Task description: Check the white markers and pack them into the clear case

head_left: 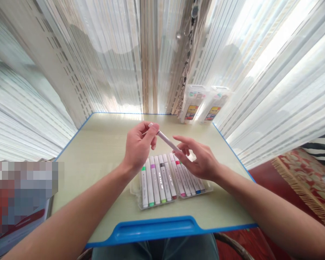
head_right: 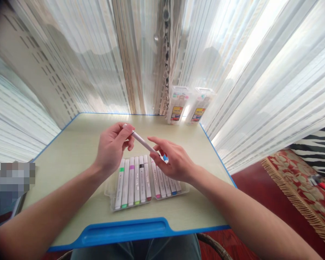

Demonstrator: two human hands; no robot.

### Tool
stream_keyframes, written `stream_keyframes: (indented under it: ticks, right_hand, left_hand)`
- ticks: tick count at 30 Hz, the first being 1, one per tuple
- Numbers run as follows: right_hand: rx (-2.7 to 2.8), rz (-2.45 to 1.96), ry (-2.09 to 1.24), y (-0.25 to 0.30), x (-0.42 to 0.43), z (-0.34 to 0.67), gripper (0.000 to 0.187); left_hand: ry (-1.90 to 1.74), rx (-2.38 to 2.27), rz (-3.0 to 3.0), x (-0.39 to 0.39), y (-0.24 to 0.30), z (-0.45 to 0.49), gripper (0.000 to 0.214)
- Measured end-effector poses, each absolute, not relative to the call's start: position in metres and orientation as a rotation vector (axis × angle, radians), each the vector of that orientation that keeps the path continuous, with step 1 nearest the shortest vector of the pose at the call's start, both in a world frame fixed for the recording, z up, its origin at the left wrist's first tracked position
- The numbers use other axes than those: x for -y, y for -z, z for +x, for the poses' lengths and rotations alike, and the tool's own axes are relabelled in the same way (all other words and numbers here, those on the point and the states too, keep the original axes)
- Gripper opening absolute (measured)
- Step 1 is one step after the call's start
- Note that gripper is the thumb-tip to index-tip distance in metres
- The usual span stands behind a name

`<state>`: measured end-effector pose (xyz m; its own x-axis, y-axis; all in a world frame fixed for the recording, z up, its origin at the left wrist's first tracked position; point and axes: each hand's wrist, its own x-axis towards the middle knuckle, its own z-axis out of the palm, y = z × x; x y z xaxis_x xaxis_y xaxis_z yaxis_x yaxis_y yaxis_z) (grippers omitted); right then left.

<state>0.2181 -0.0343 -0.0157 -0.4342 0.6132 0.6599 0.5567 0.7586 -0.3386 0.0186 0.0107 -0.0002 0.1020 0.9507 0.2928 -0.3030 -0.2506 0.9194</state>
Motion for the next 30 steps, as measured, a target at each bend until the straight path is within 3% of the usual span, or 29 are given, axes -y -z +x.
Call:
stream_keyframes:
  ticks: [11, 30]
  right_hand:
    - [2.069, -0.801, -0.157, 0.011, 0.039, 0.216, 0.048]
    - [2.099, -0.825, -0.175, 0.015, 0.036, 0.216, 0.041]
  left_hand:
    - [-1.189, -0.819, 0.437, -0.026, -0.010, 0.014, 0.012]
    - [-1.066, -0.802, 0.415, -0.024, -0.007, 0.012, 0.009]
